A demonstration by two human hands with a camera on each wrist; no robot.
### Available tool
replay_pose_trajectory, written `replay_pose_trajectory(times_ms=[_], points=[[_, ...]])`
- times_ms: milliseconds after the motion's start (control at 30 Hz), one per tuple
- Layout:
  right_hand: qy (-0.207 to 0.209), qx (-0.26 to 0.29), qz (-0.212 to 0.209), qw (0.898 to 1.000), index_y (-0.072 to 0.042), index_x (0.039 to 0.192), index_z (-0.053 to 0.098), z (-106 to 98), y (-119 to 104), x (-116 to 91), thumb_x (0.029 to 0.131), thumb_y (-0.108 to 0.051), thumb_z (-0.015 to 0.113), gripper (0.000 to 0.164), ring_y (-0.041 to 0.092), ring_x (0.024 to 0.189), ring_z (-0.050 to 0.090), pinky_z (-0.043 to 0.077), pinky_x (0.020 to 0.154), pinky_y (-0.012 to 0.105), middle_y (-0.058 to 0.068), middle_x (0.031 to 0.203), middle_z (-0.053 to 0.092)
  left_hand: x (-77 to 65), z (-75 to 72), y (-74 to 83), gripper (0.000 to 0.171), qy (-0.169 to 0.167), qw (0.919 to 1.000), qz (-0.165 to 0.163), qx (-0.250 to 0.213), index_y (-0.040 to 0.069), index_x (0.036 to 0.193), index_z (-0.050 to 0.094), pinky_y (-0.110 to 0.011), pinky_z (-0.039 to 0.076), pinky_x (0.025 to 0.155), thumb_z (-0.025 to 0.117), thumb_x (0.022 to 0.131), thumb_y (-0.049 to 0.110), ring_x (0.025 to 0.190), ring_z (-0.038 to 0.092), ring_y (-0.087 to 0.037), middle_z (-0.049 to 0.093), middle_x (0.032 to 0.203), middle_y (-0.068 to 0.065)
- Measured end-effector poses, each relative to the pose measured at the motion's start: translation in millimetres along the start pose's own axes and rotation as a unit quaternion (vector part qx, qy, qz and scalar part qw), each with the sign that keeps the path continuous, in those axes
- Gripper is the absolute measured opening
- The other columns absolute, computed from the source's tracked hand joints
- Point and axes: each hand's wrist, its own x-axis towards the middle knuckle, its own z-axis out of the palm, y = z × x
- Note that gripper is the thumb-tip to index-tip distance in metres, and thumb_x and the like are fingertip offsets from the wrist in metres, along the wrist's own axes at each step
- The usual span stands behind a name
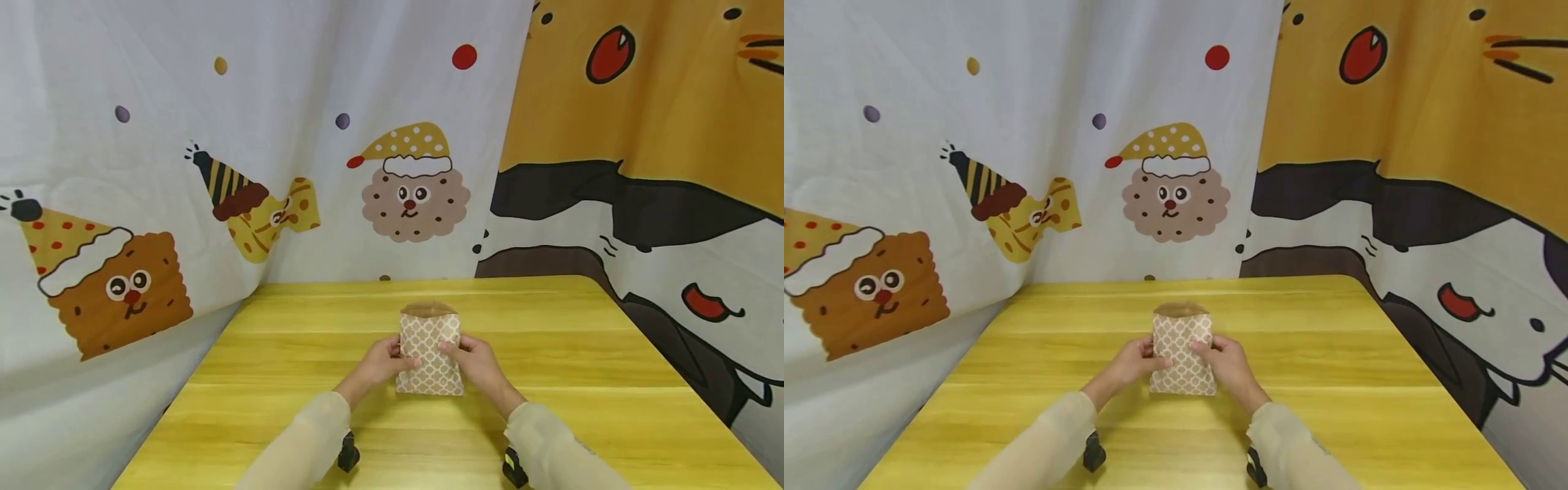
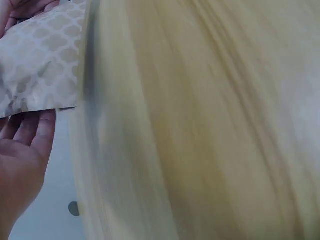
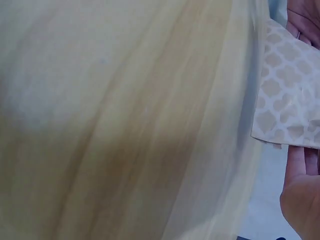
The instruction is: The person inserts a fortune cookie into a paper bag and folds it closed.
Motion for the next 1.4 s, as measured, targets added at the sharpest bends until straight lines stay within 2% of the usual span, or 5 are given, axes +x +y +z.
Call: replay_pose_trajectory(times_ms=[300,500,833,1133,1400], points=[[-0.038,0.005,-0.041,0.998,-0.005,0.114,0.068,-1,-10,4,0.095,-0.029,0.069,0.03,0.02,0.092,0.063,0.052,0.085,0.034,0.008,0.099,0.068,6.5,-6.6,14.3,0.035,0.037,0.9987,0.03,-0.021,0.007,0.121,0.065,-0.035,0.053,0.082,0.073,0.092,0.026,0.086,0.064,-0.015,0.07,0.095,-0.003],[-0.002,0.02,-0.036,0.999,0.001,0.092,0.07,-6,-15,6,0.097,-0.025,0.066,0.027,0.019,0.089,0.064,0.054,0.081,0.035,0.008,0.091,0.069,11.1,-9.7,14.2,0.022,0.09,0.9944,0.039,-0.04,-0.002,0.108,0.069,-0.035,0.056,0.079,0.068,0.096,0.017,0.075,0.062,-0.011,0.065,0.081,0.0],[0.003,0.029,-0.03,0.999,0.003,0.083,0.065,-11,-13,8,0.097,-0.023,0.066,0.03,0.018,0.098,0.065,0.057,0.078,0.037,0.01,0.105,0.069,14.0,-13.4,17.2,0.023,0.1,0.9931,0.051,-0.035,-0.006,0.107,0.069,-0.035,0.058,0.076,0.069,0.095,0.013,0.078,0.067,-0.015,0.071,0.089,-0.007],[0.011,0.043,-0.025,0.999,0.003,0.103,0.07,-11,-14,6,0.097,-0.029,0.067,0.033,0.018,0.086,0.064,0.057,0.076,0.035,0.01,0.095,0.068,3.5,-2.3,6.6,0.051,-0.082,0.9951,-0.047,0.029,0.007,0.135,0.052,-0.041,0.054,0.089,0.074,0.092,0.022,0.102,0.066,-0.023,0.067,0.114,-0.007],[-0.137,-0.006,0.005,0.991,-0.003,0.134,0.054,-6,-7,-3,0.092,-0.028,0.074,0.053,0.024,0.106,0.064,0.052,0.092,0.04,0.01,0.12,0.066,3.7,3.5,0.8,0.04,-0.049,0.9978,-0.024,0.039,0.01,0.127,0.06,-0.041,0.055,0.087,0.075,0.091,0.016,0.097,0.068,-0.022,0.07,0.107,-0.005]])
